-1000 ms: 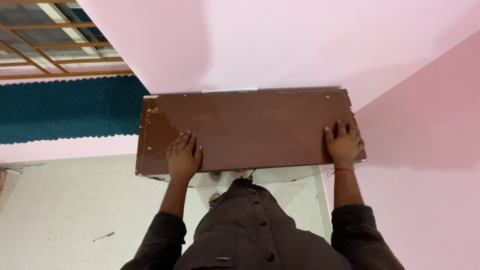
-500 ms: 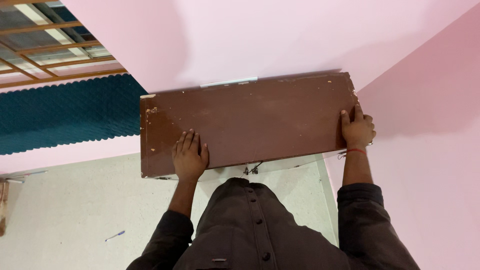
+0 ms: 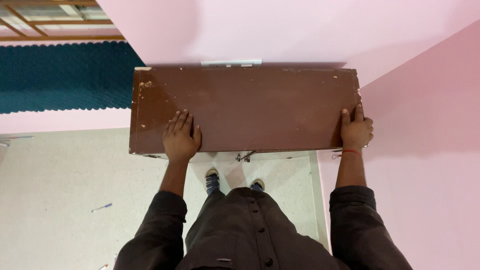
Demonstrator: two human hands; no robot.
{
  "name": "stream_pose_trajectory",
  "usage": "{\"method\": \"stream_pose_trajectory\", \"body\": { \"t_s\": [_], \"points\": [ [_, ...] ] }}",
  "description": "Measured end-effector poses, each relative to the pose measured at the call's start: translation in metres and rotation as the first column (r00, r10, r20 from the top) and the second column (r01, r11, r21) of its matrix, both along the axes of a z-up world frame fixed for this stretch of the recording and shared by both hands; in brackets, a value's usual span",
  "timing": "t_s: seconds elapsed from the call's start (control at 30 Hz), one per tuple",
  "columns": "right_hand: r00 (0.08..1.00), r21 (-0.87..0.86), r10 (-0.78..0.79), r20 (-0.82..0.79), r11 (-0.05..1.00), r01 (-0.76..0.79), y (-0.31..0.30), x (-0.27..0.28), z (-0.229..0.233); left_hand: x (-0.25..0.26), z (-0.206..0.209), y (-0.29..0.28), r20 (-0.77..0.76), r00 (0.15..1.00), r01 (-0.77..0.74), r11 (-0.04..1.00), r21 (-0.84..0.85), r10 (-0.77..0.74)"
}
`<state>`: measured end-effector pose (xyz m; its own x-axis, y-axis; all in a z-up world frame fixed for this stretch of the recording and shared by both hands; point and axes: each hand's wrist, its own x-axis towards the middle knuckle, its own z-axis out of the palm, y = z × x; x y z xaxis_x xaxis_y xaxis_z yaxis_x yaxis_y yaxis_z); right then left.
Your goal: The person detaches a brown wooden panel from a cabinet by hand and then reattaches it using a screwdriver.
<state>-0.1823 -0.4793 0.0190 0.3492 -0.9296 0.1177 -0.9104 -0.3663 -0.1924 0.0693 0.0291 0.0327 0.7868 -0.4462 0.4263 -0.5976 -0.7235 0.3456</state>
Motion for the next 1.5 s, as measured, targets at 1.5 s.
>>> {"method": "stream_pose_trajectory", "body": {
  "t_s": [1.5],
  "points": [
    [0.948,-0.076,-0.304,0.099,0.947,0.312,0.192,-0.191,-0.006,-0.025,-0.005,0.066,0.025,0.921,0.389,0.921,0.028,-0.39]
  ]
}}
